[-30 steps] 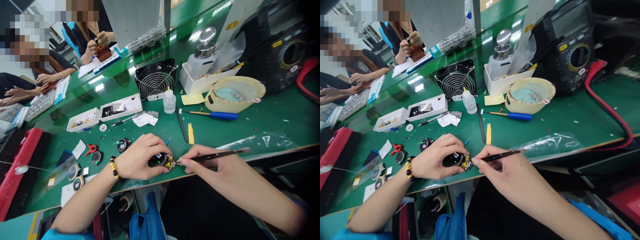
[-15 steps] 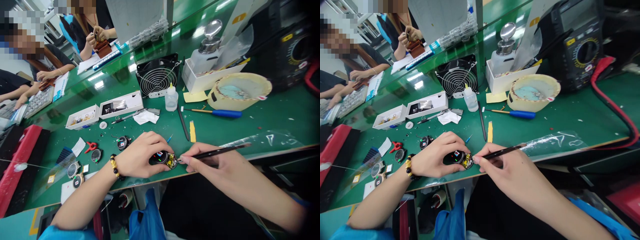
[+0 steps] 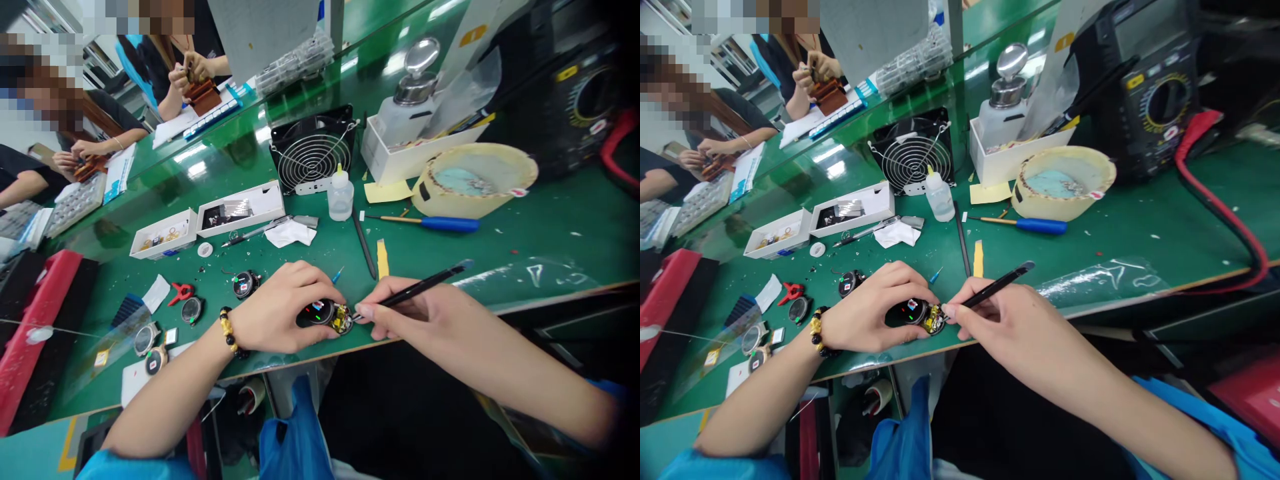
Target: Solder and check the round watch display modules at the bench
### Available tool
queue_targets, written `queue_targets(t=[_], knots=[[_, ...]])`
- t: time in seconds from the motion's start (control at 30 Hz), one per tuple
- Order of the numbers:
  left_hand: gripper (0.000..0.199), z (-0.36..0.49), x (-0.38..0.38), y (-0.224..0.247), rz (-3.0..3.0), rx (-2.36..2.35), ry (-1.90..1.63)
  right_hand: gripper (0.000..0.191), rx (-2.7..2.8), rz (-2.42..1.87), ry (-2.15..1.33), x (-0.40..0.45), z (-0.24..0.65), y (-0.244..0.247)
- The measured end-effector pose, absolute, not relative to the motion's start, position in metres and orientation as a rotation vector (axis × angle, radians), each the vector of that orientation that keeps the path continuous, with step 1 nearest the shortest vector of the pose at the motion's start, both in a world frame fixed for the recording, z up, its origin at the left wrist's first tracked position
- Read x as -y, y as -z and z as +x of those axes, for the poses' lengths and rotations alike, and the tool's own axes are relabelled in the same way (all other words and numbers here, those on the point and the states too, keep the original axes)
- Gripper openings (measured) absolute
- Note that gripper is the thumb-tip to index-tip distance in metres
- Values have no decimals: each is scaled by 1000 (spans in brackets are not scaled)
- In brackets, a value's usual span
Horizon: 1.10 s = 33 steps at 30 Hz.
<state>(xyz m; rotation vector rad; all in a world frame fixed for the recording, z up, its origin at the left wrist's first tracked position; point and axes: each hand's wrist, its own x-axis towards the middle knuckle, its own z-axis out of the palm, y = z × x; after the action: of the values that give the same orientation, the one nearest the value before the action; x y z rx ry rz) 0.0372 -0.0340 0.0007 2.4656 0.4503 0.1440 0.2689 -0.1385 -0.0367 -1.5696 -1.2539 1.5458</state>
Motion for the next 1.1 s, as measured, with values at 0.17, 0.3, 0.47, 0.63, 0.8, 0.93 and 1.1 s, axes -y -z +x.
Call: queue_targets(t=[0.17,0.3,0.47,0.63,0.8,0.93,1.1], knots=[[35,37,34,-1,2475,-441,-137,29,1233,-1456,-1679,126,272,28],[35,37,34,-2,2476,-438,-141,34,1185,-1442,-1738,115,270,17],[35,38,35,-2,2470,-437,-170,36,1132,-1457,-1720,112,266,12],[35,38,36,-2,2463,-447,-165,40,1118,-1455,-1671,119,264,18],[35,38,35,-2,2453,-455,-162,36,1149,-1474,-1562,128,263,28],[35,37,35,-2,2445,-463,-149,35,1185,-1496,-1481,133,260,31],[36,37,33,-1,2430,-455,-162,31,1319,-1548,-1249,143,256,36]])
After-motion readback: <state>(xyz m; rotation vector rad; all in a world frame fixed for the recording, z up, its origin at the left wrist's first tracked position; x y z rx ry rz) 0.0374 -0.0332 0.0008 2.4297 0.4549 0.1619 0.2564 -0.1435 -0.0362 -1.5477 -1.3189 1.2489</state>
